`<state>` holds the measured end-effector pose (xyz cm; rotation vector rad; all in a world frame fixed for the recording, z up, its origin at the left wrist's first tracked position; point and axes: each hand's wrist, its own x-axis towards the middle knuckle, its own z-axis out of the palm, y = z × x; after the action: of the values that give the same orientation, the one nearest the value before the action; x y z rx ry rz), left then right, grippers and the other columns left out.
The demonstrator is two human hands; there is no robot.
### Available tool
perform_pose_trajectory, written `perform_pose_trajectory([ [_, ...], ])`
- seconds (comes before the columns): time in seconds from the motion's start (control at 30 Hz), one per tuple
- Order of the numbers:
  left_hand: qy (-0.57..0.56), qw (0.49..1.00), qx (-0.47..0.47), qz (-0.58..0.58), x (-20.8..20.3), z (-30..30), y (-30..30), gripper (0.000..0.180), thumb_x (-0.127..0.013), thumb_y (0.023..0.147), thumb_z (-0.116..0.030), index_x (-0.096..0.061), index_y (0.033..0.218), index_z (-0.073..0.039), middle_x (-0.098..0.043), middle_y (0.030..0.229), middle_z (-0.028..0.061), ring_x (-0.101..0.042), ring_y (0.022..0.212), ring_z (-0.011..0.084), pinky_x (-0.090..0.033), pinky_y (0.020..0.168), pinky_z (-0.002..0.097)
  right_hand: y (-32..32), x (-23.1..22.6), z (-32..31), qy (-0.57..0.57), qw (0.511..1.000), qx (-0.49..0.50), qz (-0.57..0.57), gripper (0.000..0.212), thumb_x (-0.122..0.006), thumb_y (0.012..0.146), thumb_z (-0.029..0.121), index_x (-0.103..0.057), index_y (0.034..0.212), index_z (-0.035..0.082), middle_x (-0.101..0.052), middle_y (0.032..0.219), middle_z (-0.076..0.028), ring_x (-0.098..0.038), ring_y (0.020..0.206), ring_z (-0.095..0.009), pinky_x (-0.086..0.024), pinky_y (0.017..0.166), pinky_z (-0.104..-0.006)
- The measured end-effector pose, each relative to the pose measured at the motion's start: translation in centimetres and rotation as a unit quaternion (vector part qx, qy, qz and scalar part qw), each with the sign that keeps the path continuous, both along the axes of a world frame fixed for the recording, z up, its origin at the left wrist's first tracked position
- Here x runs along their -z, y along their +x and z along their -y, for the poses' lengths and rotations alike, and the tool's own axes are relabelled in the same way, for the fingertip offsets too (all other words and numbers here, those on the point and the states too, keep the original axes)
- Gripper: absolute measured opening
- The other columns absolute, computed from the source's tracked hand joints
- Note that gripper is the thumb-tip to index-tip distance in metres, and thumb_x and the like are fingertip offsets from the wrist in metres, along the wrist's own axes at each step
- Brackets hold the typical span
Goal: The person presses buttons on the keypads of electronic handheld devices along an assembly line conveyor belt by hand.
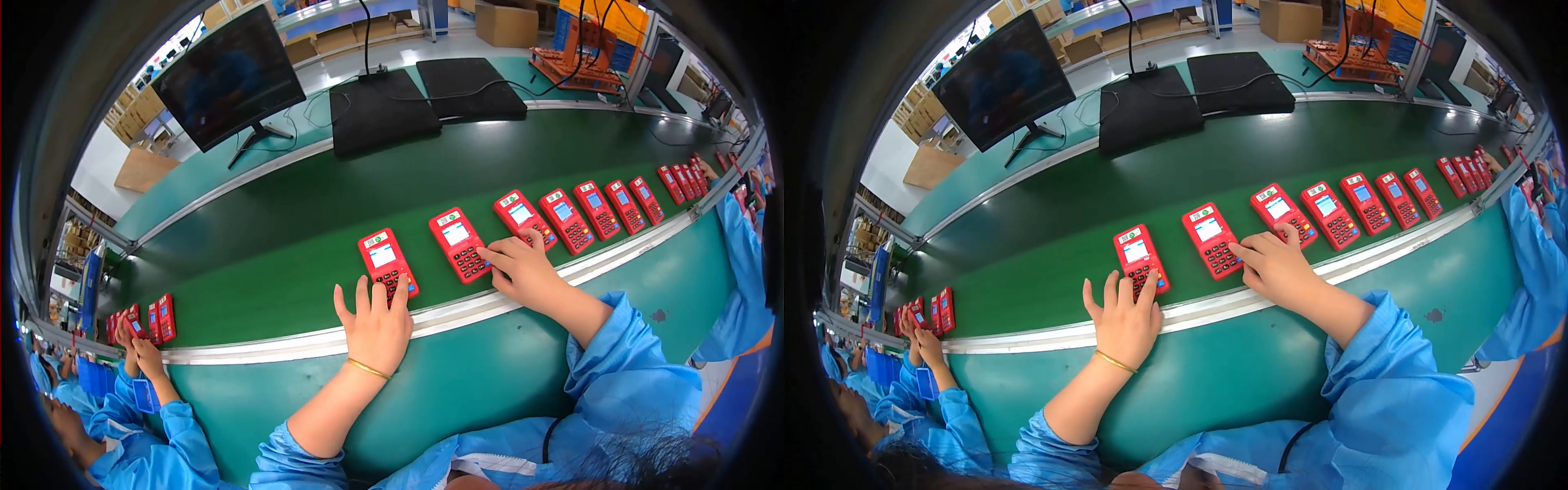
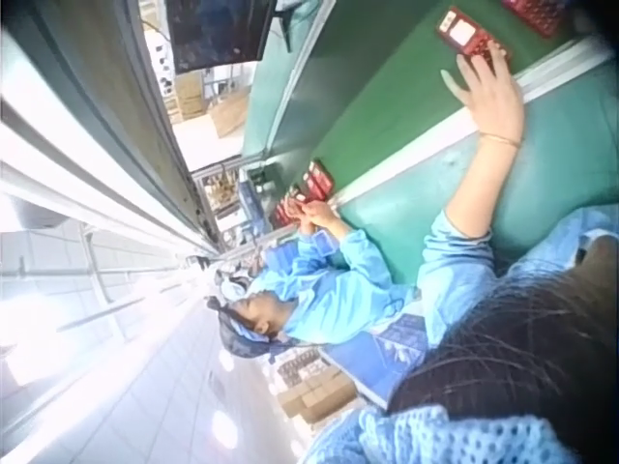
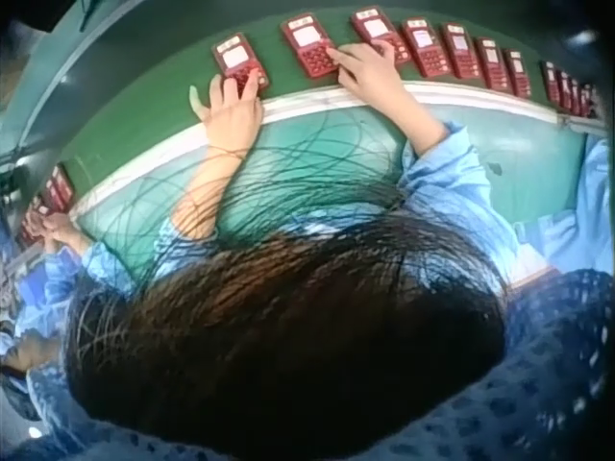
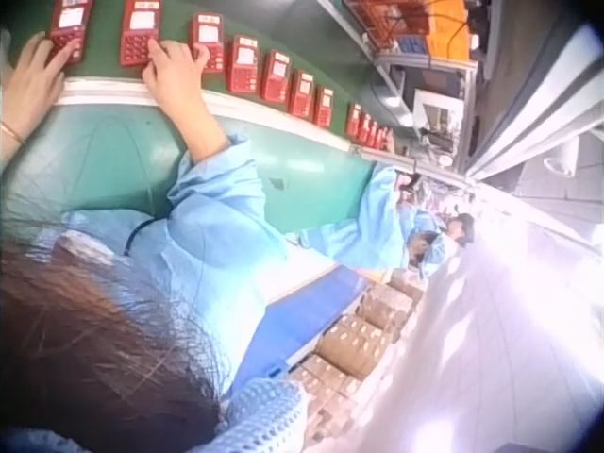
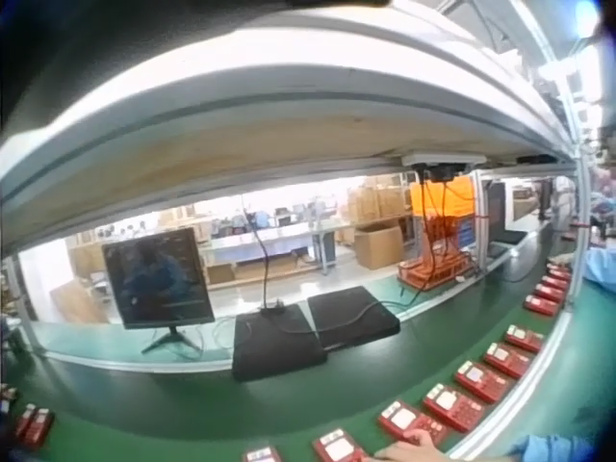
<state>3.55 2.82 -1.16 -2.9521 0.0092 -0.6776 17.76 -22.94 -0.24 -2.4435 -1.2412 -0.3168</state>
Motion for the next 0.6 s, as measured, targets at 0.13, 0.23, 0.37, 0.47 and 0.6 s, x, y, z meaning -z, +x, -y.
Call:
perform_pose_trajectory([
  [0.13,-0.018,1.000,0.000,0.007,0.5,-0.2,0.0,0.057,-0.072,0.081,-0.021,-0.062,0.137,-0.021,-0.055,0.112,0.0099,-0.054,0.124,0.0327,-0.021,0.114,0.0679,-0.4,0.4,0.2,0.003,1.000,0.012,-0.017,0.042,-0.068,0.087,0.012,-0.067,0.129,0.010,-0.066,0.117,-0.009,-0.062,0.114,-0.024,-0.028,0.112,-0.0529],
  [0.23,-0.013,1.000,0.003,0.014,0.4,-0.3,-0.1,0.056,-0.071,0.081,-0.020,-0.062,0.137,-0.021,-0.055,0.113,0.0101,-0.053,0.125,0.0324,-0.020,0.114,0.0676,-0.7,0.1,0.7,0.002,1.000,0.008,-0.018,0.047,-0.068,0.086,0.012,-0.064,0.133,0.011,-0.066,0.120,-0.009,-0.061,0.116,-0.024,-0.027,0.112,-0.0530],
  [0.37,-0.022,1.000,0.007,0.011,0.4,-0.5,0.0,0.056,-0.070,0.082,-0.017,-0.062,0.137,-0.022,-0.055,0.114,0.0104,-0.053,0.126,0.0325,-0.020,0.114,0.0677,-0.7,-0.1,0.7,0.000,1.000,0.005,-0.018,0.049,-0.068,0.086,0.012,-0.063,0.135,0.011,-0.065,0.122,-0.009,-0.061,0.117,-0.024,-0.027,0.112,-0.0523],
  [0.47,-0.039,0.999,0.012,-0.001,0.4,-0.7,0.2,0.057,-0.070,0.081,-0.015,-0.062,0.137,-0.022,-0.055,0.114,0.0105,-0.053,0.126,0.0325,-0.020,0.114,0.0680,-0.5,-0.1,0.4,0.008,1.000,0.009,-0.016,0.047,-0.068,0.086,0.011,-0.064,0.133,0.010,-0.066,0.120,-0.009,-0.062,0.115,-0.024,-0.029,0.111,-0.0513],
  [0.6,-0.039,0.999,0.021,-0.001,0.7,-1.3,0.5,0.058,-0.069,0.079,-0.012,-0.063,0.137,-0.022,-0.055,0.114,0.0104,-0.053,0.126,0.0327,-0.021,0.113,0.0687,-0.2,0.0,0.0,0.026,1.000,0.010,-0.014,0.043,-0.068,0.085,0.008,-0.067,0.128,0.009,-0.067,0.117,-0.009,-0.063,0.111,-0.024,-0.031,0.110,-0.0499],
])
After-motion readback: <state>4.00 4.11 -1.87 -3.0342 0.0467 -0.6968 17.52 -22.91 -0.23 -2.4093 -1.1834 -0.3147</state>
